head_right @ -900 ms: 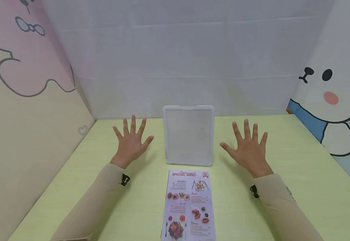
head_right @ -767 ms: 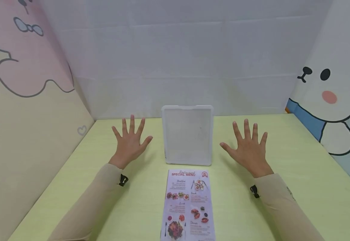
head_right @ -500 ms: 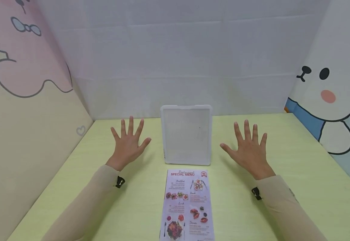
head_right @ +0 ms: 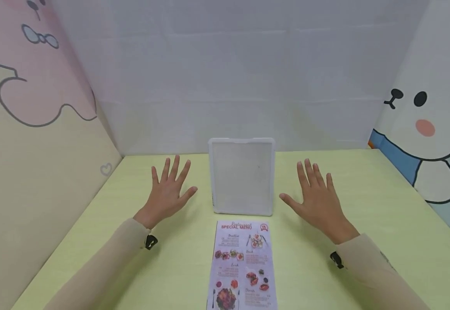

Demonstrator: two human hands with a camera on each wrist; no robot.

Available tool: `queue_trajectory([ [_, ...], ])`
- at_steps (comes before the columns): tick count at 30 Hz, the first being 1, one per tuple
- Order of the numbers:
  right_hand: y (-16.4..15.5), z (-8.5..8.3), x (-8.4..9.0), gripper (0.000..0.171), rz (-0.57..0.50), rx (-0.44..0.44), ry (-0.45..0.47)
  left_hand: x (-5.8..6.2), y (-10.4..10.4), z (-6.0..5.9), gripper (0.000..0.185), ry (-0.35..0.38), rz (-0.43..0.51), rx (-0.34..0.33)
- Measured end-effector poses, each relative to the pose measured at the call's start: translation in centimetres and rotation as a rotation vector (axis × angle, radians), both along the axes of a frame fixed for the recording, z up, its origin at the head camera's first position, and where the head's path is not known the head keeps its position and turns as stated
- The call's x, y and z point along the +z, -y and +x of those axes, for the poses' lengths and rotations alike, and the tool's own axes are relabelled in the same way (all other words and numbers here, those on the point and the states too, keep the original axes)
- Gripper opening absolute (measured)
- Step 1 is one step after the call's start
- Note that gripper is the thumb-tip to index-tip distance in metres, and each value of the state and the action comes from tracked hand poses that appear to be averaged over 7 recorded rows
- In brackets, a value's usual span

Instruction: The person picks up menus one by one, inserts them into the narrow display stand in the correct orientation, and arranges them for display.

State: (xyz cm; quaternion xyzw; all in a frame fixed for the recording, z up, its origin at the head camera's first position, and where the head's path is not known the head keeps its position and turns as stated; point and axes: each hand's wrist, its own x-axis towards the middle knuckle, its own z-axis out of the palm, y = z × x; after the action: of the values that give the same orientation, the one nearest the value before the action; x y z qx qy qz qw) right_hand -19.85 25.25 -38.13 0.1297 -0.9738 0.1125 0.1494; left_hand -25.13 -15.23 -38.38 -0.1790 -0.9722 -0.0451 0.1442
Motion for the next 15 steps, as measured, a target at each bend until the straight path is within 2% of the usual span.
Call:
queue_trajectory([
  [7, 0.8, 1.2, 0.0, 0.095, -0.026, 0.132, -0.139, 0.0, 0.0, 1.4, 0.074, 0.043, 0.02, -0.085],
  [15, 1.7, 2.2, -0.7, 0.086, -0.056, 0.36, -0.337, 0.4, 0.0, 3.2, 0.072, 0.01, 0.021, -0.253],
])
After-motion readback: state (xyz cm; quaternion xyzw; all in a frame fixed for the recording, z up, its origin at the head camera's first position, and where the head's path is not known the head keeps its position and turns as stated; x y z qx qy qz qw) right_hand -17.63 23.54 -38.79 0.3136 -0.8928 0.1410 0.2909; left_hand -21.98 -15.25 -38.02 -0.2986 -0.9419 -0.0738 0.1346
